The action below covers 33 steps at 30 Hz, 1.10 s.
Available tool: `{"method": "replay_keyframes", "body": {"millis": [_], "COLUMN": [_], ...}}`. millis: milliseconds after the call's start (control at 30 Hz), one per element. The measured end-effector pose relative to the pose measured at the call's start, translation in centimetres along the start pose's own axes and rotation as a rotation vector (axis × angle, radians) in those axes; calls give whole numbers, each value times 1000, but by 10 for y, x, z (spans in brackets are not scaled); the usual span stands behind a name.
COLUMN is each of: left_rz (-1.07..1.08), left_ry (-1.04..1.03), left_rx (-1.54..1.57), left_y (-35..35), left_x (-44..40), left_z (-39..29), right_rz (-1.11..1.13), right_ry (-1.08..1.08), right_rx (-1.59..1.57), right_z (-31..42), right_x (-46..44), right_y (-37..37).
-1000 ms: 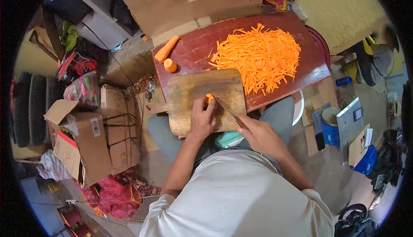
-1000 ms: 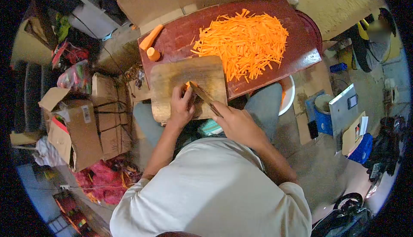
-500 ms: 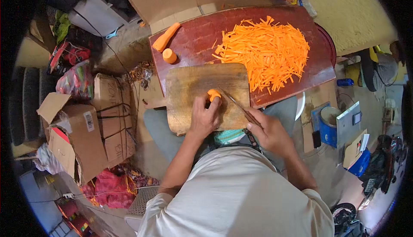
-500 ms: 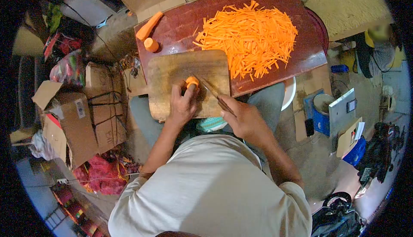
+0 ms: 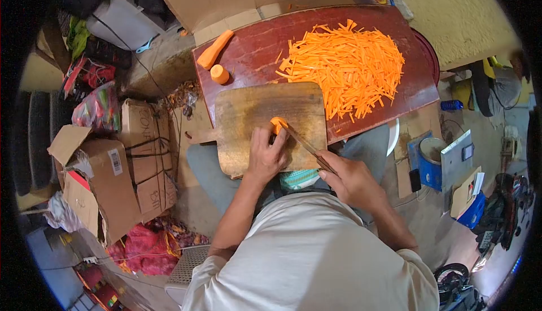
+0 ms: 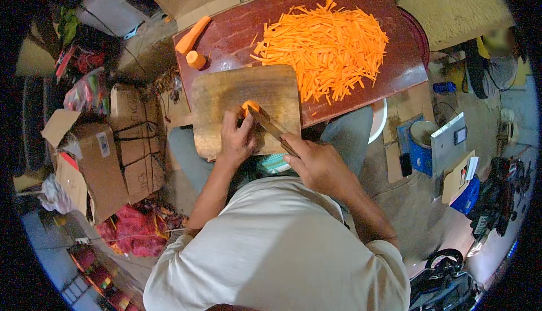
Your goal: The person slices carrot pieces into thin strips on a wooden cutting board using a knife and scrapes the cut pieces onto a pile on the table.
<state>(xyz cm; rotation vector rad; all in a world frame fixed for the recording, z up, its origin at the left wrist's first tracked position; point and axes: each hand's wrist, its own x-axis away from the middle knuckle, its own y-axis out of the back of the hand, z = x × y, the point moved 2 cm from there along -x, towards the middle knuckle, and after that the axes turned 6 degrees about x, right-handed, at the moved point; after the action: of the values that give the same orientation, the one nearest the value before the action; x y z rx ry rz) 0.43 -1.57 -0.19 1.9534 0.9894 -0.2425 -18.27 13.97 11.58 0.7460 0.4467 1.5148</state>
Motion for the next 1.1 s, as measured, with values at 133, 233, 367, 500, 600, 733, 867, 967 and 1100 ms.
{"method": "replay_keyframes", "body": {"millis": [133, 233, 367, 500, 600, 733, 867, 967, 1100], "left_rz": [8, -3, -23, -43, -19, 9, 7, 12, 8], "left_ry": [5, 18, 25, 42, 22, 30, 24, 17, -4], "left_rx": [2, 15, 9, 30, 35, 9, 7, 12, 2], "left_y": [1, 1, -6, -4, -4, -3, -6, -2, -3], "left_x": [0, -2, 2, -2, -1, 1, 1, -2, 0], "left_z": [0, -4, 2, -2, -3, -2, -1, -4, -1], "right_rz": [4, 41, 23, 20, 13, 29, 46, 105, 83], "right_ry": [-13, -58, 35, 46, 70, -95, -110, -92, -4], "right_rx": [-38, -68, -17, -9, -53, -104, -33, 12, 109], "right_z": [1, 5, -23, -22, -26, -8, -1, 10, 13], "right_x": [-8, -28, -68, -72, -60, -31, -19, -18, -14], "right_y": [0, 0, -18, -15, -15, 1, 8, 15, 17]}}
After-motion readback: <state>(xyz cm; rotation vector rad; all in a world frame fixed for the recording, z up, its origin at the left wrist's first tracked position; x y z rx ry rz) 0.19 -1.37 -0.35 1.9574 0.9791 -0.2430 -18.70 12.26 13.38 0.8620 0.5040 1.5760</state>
